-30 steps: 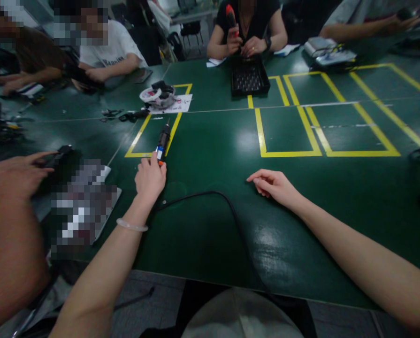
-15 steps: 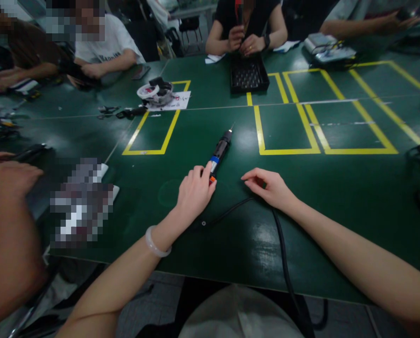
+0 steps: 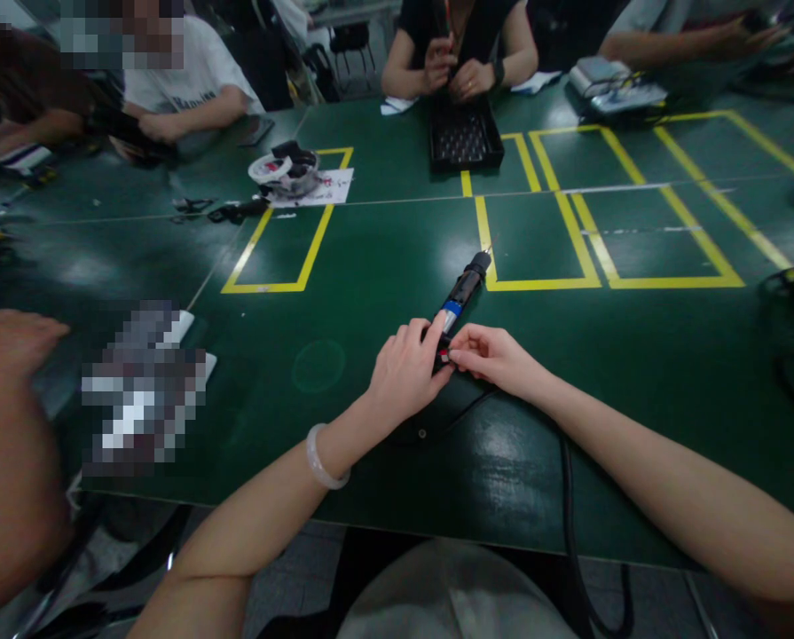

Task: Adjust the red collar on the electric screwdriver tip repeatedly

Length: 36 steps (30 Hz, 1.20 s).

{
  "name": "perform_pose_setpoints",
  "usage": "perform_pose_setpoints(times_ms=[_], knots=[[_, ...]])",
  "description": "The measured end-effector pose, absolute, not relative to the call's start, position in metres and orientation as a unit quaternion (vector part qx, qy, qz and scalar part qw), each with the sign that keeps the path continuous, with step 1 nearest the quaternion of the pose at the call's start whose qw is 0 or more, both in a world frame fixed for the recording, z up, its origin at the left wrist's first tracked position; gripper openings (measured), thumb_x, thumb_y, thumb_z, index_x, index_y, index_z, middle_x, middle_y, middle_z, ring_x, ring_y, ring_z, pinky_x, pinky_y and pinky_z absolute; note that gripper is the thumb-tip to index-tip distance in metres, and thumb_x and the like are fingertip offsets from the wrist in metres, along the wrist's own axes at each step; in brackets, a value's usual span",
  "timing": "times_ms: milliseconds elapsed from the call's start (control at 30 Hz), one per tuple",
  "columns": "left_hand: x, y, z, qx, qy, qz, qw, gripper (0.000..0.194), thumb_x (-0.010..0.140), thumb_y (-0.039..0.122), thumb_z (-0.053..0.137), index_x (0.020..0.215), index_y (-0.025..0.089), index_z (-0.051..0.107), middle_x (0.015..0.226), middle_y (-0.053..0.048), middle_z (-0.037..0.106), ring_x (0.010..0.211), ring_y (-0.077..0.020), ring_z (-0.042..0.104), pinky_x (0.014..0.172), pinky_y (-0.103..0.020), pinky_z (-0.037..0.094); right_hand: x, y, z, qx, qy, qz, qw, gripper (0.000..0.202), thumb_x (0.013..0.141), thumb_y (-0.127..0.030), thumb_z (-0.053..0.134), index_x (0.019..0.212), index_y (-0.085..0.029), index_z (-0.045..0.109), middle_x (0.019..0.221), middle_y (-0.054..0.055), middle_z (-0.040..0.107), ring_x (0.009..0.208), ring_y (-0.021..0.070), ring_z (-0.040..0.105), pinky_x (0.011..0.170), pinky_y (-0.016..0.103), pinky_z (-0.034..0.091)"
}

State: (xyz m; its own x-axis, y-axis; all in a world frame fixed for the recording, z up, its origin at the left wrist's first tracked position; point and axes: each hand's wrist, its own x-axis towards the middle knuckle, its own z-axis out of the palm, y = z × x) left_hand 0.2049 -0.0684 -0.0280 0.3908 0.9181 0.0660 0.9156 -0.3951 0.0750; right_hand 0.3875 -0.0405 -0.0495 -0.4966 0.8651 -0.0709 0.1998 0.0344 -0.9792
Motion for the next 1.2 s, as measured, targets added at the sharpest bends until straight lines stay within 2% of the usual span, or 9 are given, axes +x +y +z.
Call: perform_pose_setpoints(times_ms=[133, 367, 467, 567, 633, 700, 800, 933, 1200], knots=[[0.201, -0.068, -0.03, 0.835, 0.546, 0.06, 0.028, 0.073, 0.091, 0.042, 0.06, 0.152, 0.018, 0.03, 0.126, -0.013, 0.054, 0.107, -0.0265, 0.056, 0.084, -0.036, 0.048, 0.387, -0.039, -0.047, -0.423, -0.52, 0.687, 0.28, 0.024, 0.081, -0.038, 0.067, 0.083, -0.016, 0.057, 0.057, -0.004, 0.057, 0.037, 0.0058, 0.04, 0.035, 0.019, 0.024], [0.197, -0.068, -0.033, 0.836, 0.542, 0.078, 0.046, 0.074, 0.091, 0.042, 0.06, 0.153, 0.016, 0.029, 0.132, -0.015, 0.053, 0.112, -0.0281, 0.054, 0.089, -0.04, 0.049, 0.387, -0.04, -0.049, -0.402, -0.521, 0.693, 0.294, 0.028, 0.084, -0.043, 0.067, 0.086, -0.019, 0.053, 0.062, -0.003, 0.06, 0.042, 0.0081, 0.049, 0.035, 0.019, 0.034], [0.197, -0.067, -0.033, 0.835, 0.542, 0.077, 0.05, 0.073, 0.092, 0.043, 0.059, 0.153, 0.015, 0.029, 0.133, -0.015, 0.052, 0.113, -0.0281, 0.054, 0.091, -0.04, 0.049, 0.388, -0.043, -0.052, -0.397, -0.621, 0.603, 0.305, 0.022, 0.093, -0.041, 0.058, 0.095, -0.02, 0.051, 0.069, -0.002, 0.061, 0.05, 0.0106, 0.054, 0.043, 0.021, 0.041], [0.196, -0.067, -0.032, 0.834, 0.544, 0.075, 0.055, 0.073, 0.092, 0.044, 0.058, 0.153, 0.017, 0.028, 0.133, -0.014, 0.052, 0.113, -0.0278, 0.055, 0.09, -0.04, 0.049, 0.391, -0.045, -0.052, -0.376, -0.775, 0.411, 0.299, 0.013, 0.098, -0.032, 0.053, 0.102, -0.02, 0.057, 0.08, 0.002, 0.064, 0.066, 0.0139, 0.059, 0.061, 0.027, 0.048], [0.196, -0.067, -0.033, 0.833, 0.545, 0.074, 0.055, 0.072, 0.093, 0.045, 0.057, 0.153, 0.018, 0.028, 0.133, -0.014, 0.052, 0.113, -0.0275, 0.055, 0.091, -0.039, 0.049, 0.394, -0.046, -0.051, -0.351, -0.847, 0.277, 0.287, 0.016, 0.1, -0.03, 0.051, 0.105, -0.02, 0.062, 0.09, 0.007, 0.067, 0.079, 0.0181, 0.061, 0.072, 0.031, 0.048], [0.196, -0.067, -0.034, 0.834, 0.544, 0.075, 0.053, 0.073, 0.093, 0.046, 0.056, 0.154, 0.018, 0.028, 0.133, -0.014, 0.052, 0.114, -0.0275, 0.054, 0.092, -0.039, 0.049, 0.396, -0.046, -0.05, -0.326, -0.889, 0.176, 0.268, 0.022, 0.102, -0.031, 0.047, 0.108, -0.02, 0.066, 0.098, 0.01, 0.068, 0.088, 0.0216, 0.06, 0.076, 0.033, 0.047], [0.196, -0.067, -0.035, 0.834, 0.544, 0.077, 0.046, 0.075, 0.092, 0.046, 0.058, 0.154, 0.017, 0.027, 0.133, -0.014, 0.052, 0.115, -0.0278, 0.054, 0.092, -0.039, 0.049, 0.4, -0.045, -0.049, -0.299, -0.923, 0.084, 0.226, 0.03, 0.104, -0.028, 0.042, 0.108, -0.019, 0.07, 0.097, 0.011, 0.068, 0.087, 0.0225, 0.057, 0.073, 0.033, 0.046], [0.197, -0.068, -0.035, 0.835, 0.544, 0.074, 0.039, 0.078, 0.091, 0.048, 0.06, 0.154, 0.016, 0.028, 0.133, -0.014, 0.053, 0.114, -0.0281, 0.054, 0.092, -0.039, 0.048, 0.404, -0.044, -0.049, -0.268, -0.943, 0.048, 0.191, 0.032, 0.103, -0.026, 0.041, 0.109, -0.017, 0.071, 0.091, 0.011, 0.067, 0.084, 0.0223, 0.056, 0.071, 0.034, 0.045], [0.2, -0.069, -0.033, 0.831, 0.552, 0.062, 0.018, 0.079, 0.092, 0.06, 0.053, 0.154, 0.015, 0.03, 0.131, -0.016, 0.055, 0.109, -0.0286, 0.057, 0.086, -0.038, 0.049, 0.405, -0.049, -0.046, -0.252, -0.938, 0.092, 0.219, 0.034, 0.099, -0.025, 0.045, 0.119, -0.015, 0.07, 0.084, 0.01, 0.067, 0.079, 0.0218, 0.058, 0.07, 0.034, 0.047]])
